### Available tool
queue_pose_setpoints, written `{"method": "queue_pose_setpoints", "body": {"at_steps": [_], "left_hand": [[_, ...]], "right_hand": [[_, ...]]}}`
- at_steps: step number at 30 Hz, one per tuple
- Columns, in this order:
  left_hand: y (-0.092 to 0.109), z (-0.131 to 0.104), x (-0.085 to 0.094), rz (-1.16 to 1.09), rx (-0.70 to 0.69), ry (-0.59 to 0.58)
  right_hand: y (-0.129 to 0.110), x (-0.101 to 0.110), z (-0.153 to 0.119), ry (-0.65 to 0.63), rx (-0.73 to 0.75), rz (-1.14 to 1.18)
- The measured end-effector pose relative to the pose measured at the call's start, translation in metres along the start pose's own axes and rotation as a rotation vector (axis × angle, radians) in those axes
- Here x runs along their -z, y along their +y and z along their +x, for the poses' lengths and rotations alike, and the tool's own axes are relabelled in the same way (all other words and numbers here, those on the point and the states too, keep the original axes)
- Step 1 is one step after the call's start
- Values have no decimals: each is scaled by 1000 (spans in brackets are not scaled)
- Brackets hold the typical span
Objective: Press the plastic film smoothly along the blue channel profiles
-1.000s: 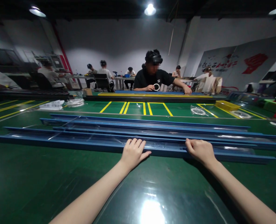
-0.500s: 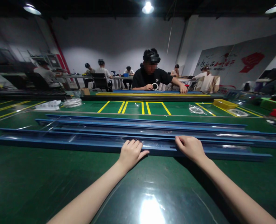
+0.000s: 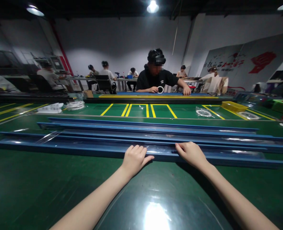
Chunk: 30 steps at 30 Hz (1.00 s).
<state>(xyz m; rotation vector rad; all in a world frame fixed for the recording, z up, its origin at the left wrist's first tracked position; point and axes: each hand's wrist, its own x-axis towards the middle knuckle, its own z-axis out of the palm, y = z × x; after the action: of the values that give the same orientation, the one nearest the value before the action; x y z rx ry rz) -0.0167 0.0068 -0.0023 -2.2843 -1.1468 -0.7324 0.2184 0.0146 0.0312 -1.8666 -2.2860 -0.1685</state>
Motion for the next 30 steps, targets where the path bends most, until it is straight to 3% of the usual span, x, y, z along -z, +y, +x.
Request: {"method": "queue_pose_setpoints", "body": {"at_steps": [30], "left_hand": [[-2, 1, 1, -7, -11, -32]], "right_hand": [[-3, 3, 0, -29, -1, 15]]}}
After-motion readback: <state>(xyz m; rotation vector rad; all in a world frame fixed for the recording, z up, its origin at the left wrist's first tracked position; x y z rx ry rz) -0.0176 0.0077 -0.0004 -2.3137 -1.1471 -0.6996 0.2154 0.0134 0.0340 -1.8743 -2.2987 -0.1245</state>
